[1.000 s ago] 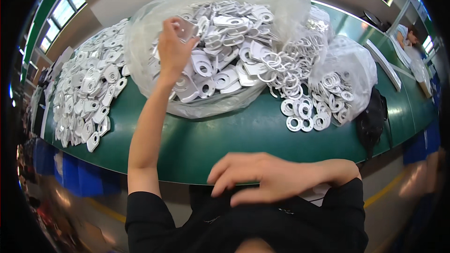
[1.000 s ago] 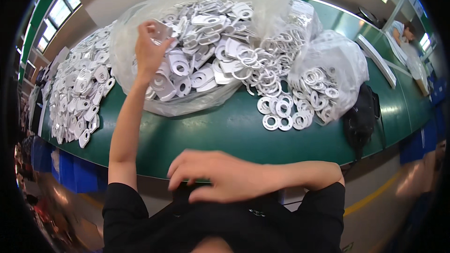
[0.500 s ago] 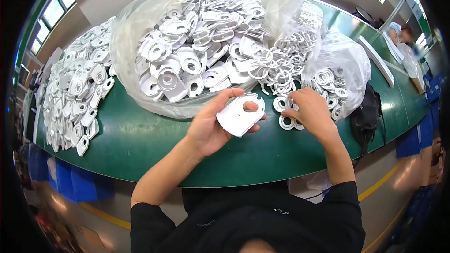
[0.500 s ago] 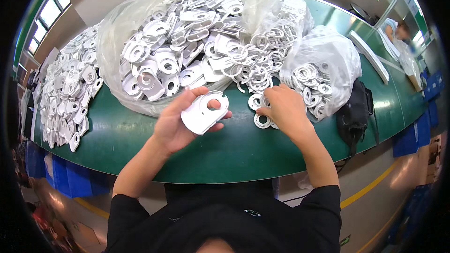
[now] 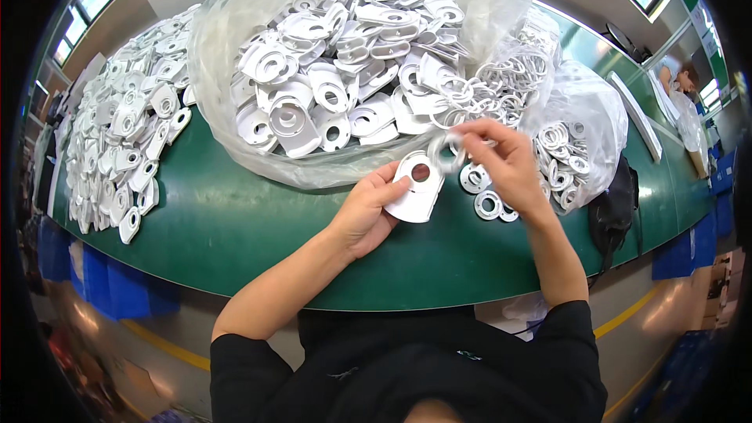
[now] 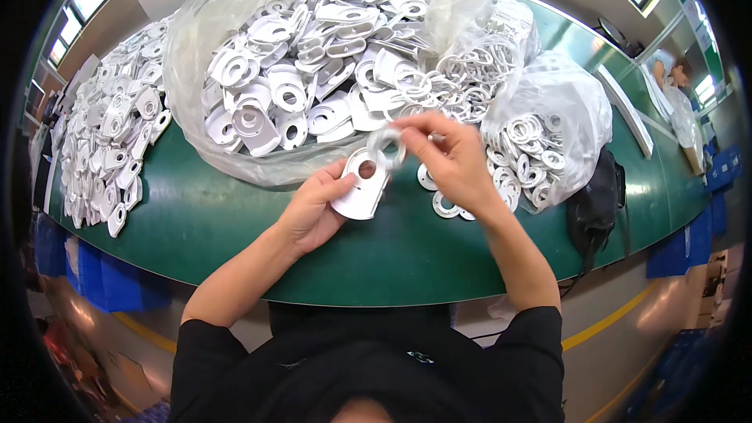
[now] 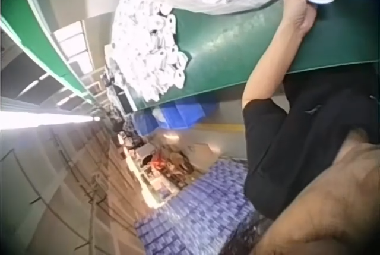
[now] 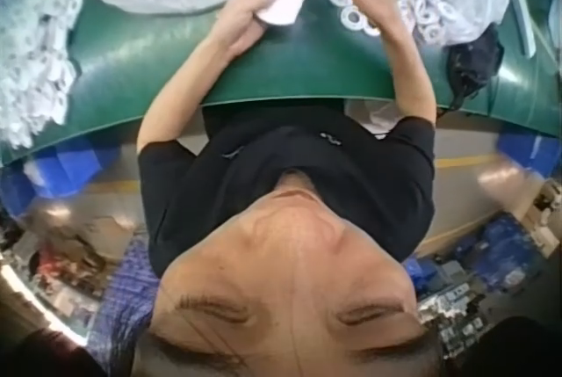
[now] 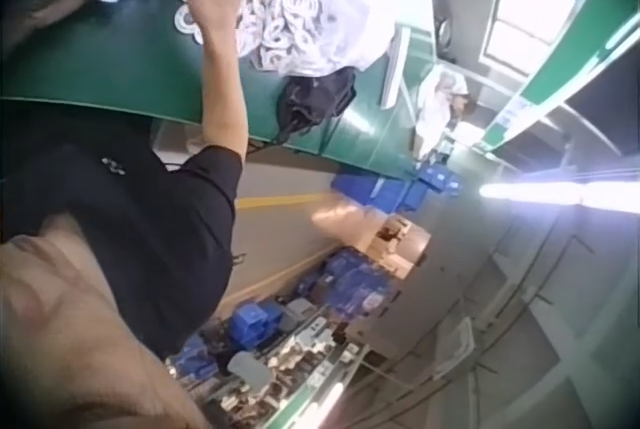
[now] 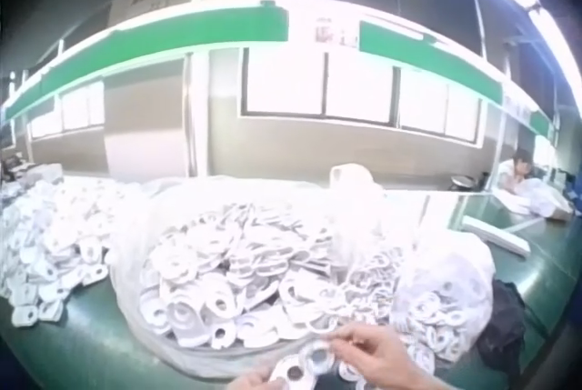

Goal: Assembling small plastic housings by inserting metal rings into them at a production workbench.

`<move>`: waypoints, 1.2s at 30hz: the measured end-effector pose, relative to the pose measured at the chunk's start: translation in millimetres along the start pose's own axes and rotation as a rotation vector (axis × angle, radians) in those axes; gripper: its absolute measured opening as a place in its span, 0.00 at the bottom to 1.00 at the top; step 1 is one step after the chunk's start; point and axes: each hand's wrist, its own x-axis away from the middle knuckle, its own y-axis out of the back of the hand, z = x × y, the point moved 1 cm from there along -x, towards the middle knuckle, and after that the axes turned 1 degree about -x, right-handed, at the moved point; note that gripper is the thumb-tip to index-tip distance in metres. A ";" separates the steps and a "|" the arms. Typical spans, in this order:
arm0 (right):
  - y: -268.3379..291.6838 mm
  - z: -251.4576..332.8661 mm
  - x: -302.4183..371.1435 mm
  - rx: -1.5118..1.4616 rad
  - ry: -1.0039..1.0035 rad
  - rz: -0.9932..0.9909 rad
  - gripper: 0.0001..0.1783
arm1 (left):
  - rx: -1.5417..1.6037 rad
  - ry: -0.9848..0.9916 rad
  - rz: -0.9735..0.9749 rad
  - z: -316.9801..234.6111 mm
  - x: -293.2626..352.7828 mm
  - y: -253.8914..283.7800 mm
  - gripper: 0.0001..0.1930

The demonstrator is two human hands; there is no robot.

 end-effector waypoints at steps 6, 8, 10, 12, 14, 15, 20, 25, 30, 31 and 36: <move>-30.6 -19.8 11.6 -0.077 -0.139 0.167 0.09 | 0.194 0.103 0.049 1.0 3.6 -5.0 0.24; -32.6 -17.0 11.6 -0.023 -0.103 0.152 0.08 | 0.054 0.085 0.005 5.2 5.0 -6.2 0.23; -29.9 -9.8 10.7 0.273 0.107 -0.036 0.11 | -0.089 0.072 -0.037 6.0 4.5 -7.7 0.22; -26.8 -22.6 2.7 0.468 0.290 -0.108 0.13 | 0.017 0.053 -0.086 4.0 4.4 -11.0 0.19; -27.6 -24.4 -0.8 0.673 0.413 -0.168 0.19 | 0.000 0.035 -0.093 1.5 6.3 -12.3 0.18; -26.3 -25.9 -0.3 0.673 0.412 -0.169 0.19 | -0.018 0.015 -0.099 0.2 7.1 -12.5 0.18; -11.0 -32.6 -2.1 0.759 0.447 -0.122 0.13 | -0.026 0.004 -0.077 -9.5 7.8 -12.1 0.19; 20.3 -27.8 -13.9 0.703 0.418 -0.430 0.11 | -0.096 -0.051 -0.084 -6.5 7.5 -12.0 0.18; 45.5 -40.7 -11.1 0.348 -0.068 -0.331 0.15 | -0.146 -0.073 -0.090 -3.2 5.7 -10.4 0.18; 47.1 -40.2 -12.9 0.347 -0.070 -0.332 0.15 | -0.147 -0.071 -0.090 -3.8 5.4 -10.1 0.18; 59.1 -43.8 -17.6 -0.565 -0.585 -0.236 0.18 | -0.136 -0.087 -0.078 -5.4 5.8 -12.2 0.21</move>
